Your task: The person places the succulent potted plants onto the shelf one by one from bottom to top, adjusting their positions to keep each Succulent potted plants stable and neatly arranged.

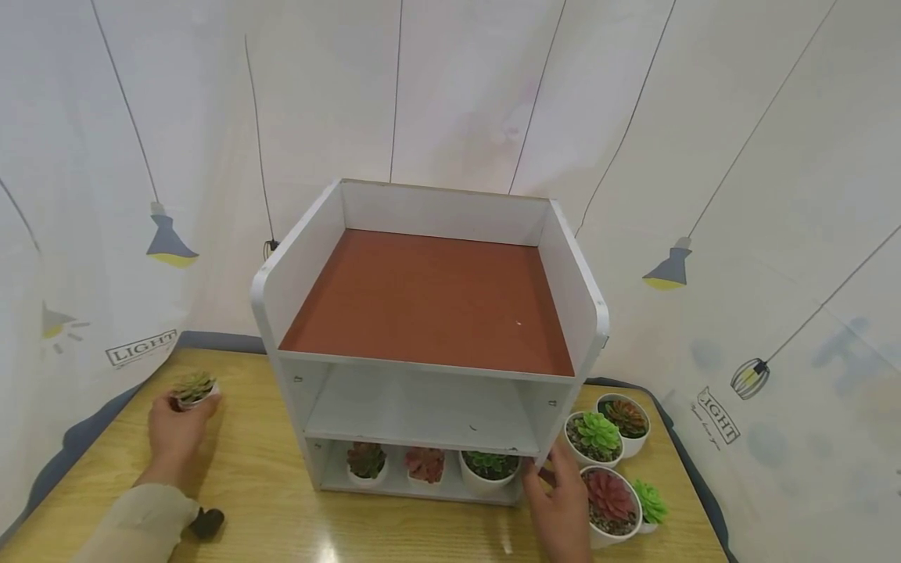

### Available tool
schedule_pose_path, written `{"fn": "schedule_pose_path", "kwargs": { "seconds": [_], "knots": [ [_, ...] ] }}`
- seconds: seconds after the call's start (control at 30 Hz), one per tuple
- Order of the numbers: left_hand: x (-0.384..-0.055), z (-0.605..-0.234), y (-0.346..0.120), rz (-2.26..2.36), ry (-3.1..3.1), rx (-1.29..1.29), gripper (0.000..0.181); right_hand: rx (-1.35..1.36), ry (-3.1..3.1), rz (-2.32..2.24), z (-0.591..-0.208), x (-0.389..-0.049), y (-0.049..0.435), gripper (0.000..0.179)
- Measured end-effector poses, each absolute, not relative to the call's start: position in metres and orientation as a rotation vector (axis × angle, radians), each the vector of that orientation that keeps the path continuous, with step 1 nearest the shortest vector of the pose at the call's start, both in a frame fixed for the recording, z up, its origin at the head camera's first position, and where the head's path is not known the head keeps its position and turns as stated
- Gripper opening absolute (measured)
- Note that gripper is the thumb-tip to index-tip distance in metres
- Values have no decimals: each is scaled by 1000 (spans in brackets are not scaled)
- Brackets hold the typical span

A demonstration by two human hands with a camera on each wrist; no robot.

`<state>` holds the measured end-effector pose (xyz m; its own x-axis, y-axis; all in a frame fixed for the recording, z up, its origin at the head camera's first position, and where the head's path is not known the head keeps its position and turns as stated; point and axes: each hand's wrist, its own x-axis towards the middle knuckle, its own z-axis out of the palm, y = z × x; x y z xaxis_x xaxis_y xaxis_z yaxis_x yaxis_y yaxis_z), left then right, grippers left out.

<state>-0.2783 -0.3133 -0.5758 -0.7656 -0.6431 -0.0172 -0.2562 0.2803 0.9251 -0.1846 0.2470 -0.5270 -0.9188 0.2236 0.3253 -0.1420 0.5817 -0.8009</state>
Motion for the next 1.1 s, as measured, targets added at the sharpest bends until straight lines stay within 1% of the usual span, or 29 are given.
{"fn": "schedule_pose_path", "kwargs": {
  "seconds": [0.4, 0.63, 1.1],
  "knots": [
    [-274, -571, -311, -1484, -2201, 829, 82, -85, -2434, 1253, -525, -185, 247, 37],
    [-269, -568, -305, -1458, -2201, 770, 75, -104, -2455, 1234, -524, -184, 247, 36],
    [-257, -570, -296, -1463, -2174, 751, 72, -85, -2432, 1220, -527, -184, 247, 35]
  ]
}}
